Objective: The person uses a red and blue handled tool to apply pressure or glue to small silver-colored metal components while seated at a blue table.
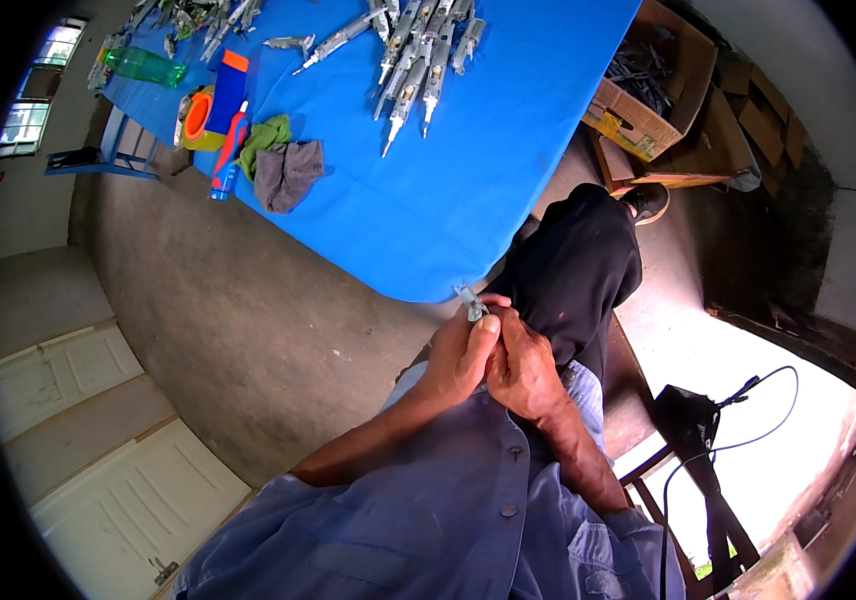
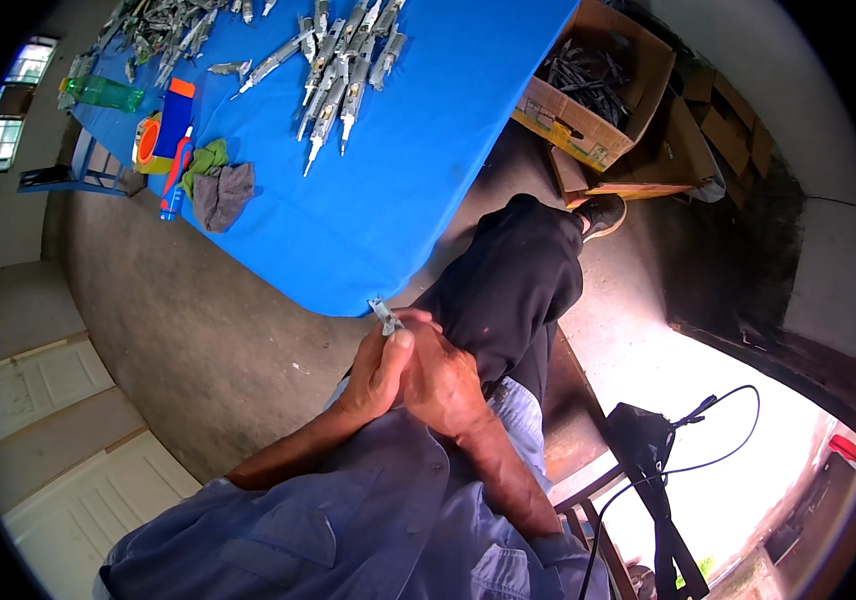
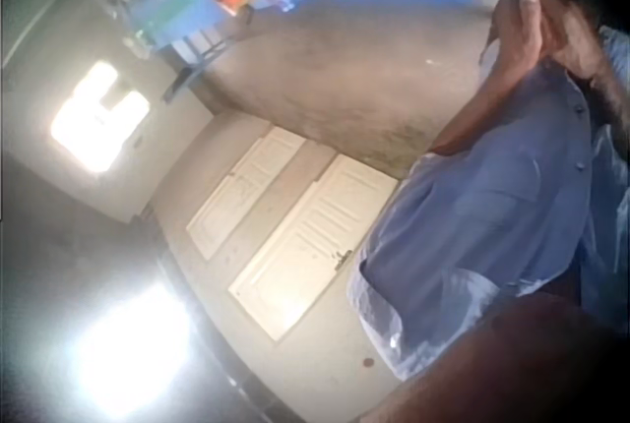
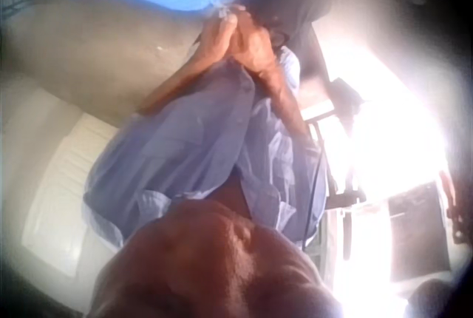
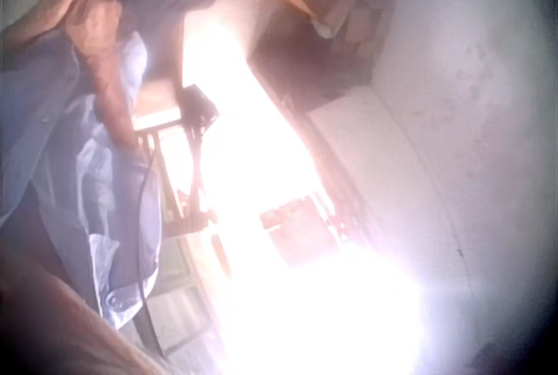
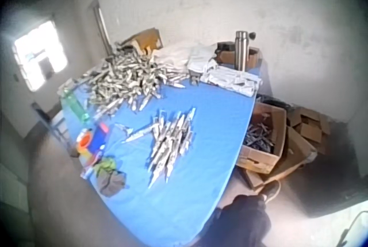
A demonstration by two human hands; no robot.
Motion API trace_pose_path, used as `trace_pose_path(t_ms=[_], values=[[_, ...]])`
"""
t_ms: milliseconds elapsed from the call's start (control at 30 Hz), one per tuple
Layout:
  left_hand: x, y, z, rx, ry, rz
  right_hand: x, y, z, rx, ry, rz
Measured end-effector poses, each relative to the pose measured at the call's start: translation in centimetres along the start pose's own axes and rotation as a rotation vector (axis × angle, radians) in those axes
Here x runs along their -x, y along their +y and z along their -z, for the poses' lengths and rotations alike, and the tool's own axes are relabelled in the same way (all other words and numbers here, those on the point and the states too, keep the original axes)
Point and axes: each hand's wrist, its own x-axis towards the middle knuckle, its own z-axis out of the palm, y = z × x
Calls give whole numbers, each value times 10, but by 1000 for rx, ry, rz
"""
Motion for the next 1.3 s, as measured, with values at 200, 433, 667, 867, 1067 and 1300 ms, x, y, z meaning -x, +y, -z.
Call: trace_pose_path(t_ms=[200,433,667,867,1067,1300], values=[[0,6,1,61,-19,39,-1,0,-1,-4,9,-7],[0,11,3,13,-33,38,-1,2,1,-2,-10,-19],[-2,8,5,66,-47,127,-5,-5,-1,-30,68,44],[-2,9,8,69,-60,154,-5,-8,-1,-2,75,14],[-3,7,7,63,-66,109,-5,-7,-4,-4,100,39],[-3,9,9,-74,-40,48,-1,7,-7,-65,44,-4]])
